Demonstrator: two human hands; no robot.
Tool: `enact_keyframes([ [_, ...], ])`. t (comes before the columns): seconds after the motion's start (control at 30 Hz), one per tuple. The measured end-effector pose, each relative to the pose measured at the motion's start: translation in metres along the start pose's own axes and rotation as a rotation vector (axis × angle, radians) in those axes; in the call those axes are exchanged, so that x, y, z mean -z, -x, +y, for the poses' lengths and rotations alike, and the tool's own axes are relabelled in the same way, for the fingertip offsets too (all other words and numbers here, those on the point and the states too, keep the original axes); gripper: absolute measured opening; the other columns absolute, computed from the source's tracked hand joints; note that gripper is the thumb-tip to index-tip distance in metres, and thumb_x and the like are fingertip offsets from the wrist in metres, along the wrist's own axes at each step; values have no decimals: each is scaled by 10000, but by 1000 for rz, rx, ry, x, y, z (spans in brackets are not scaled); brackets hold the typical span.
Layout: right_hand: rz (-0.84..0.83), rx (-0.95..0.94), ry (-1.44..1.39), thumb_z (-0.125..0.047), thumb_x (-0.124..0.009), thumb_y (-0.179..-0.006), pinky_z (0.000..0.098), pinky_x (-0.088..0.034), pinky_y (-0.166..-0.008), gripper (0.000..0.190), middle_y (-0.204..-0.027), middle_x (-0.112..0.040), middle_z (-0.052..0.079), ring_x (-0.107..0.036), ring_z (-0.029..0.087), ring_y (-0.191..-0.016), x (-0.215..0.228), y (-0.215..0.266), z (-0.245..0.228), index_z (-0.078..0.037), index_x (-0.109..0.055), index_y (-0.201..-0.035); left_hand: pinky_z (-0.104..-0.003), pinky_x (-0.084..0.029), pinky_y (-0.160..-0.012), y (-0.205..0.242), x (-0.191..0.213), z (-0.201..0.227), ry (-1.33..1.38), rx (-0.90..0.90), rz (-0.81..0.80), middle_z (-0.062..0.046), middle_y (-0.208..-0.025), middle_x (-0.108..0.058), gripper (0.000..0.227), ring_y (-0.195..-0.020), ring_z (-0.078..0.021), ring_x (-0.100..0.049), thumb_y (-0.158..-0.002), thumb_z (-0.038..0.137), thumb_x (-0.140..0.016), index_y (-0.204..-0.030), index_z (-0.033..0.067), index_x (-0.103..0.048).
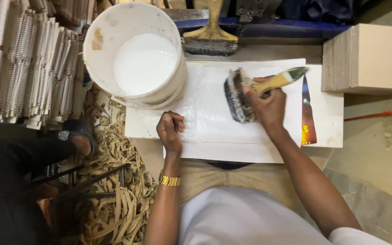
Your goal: The person applies white glue to a white paper sheet using a brush, then places a beige cardboard piece on top and presses it down. This cycle repeats multiple times with new paper and cardboard pieces, producing several glued assemblies.
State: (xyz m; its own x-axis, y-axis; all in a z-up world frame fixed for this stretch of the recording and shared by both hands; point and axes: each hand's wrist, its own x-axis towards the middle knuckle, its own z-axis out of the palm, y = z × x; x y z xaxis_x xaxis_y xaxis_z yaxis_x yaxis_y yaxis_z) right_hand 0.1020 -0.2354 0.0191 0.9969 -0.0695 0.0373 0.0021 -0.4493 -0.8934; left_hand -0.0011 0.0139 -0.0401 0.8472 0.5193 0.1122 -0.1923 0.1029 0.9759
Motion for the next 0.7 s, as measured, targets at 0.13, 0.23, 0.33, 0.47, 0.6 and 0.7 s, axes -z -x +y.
enact_keyframes([
  [0.13,195,42,75,-233,-836,-927,399,-558,-818,309,-959,-711,180,-686,206,-936,72,-1,21,-101,-717,-1180,-200,-349,-474,1,-1,1,6,1,4,-66,-518,-516,526,-454,-103,-455,-1095,371,-371,-795,35,-642],
  [0.23,299,192,240,-123,-880,-952,474,-574,-782,272,-938,-723,257,-737,399,-904,97,4,18,-14,-745,-1161,-205,-356,-472,1,-1,-1,-20,-5,5,-74,-519,-505,521,-444,-113,-448,-1103,355,-370,-798,29,-638],
  [0.33,331,157,196,-161,-873,-952,451,-574,-805,261,-972,-735,208,-742,358,-924,70,36,-2,-50,-738,-1146,-203,-348,-465,1,-1,-1,-63,-13,10,-68,-515,-498,513,-436,-111,-450,-1104,348,-366,-800,32,-632],
  [0.47,256,-64,-77,-240,-870,-870,411,-574,-863,353,-989,-728,165,-713,252,-926,36,86,8,-64,-704,-1127,-210,-344,-463,0,-5,3,-108,-31,38,-66,-505,-481,528,-426,-117,-441,-1102,375,-369,-790,37,-628],
  [0.6,300,-72,-36,-199,-853,-924,367,-536,-904,350,-1046,-693,154,-660,172,-969,86,95,22,-34,-685,-1183,-198,-349,-465,-1,-5,1,-103,-39,74,-67,-496,-479,526,-419,-112,-451,-1100,377,-383,-783,38,-632],
  [0.7,292,127,164,-119,-866,-1014,502,-545,-869,315,-1050,-688,307,-711,424,-1051,130,81,8,99,-692,-1161,-204,-341,-466,0,-8,7,-124,-37,72,-64,-498,-478,532,-422,-110,-440,-1102,385,-384,-780,43,-631],
])
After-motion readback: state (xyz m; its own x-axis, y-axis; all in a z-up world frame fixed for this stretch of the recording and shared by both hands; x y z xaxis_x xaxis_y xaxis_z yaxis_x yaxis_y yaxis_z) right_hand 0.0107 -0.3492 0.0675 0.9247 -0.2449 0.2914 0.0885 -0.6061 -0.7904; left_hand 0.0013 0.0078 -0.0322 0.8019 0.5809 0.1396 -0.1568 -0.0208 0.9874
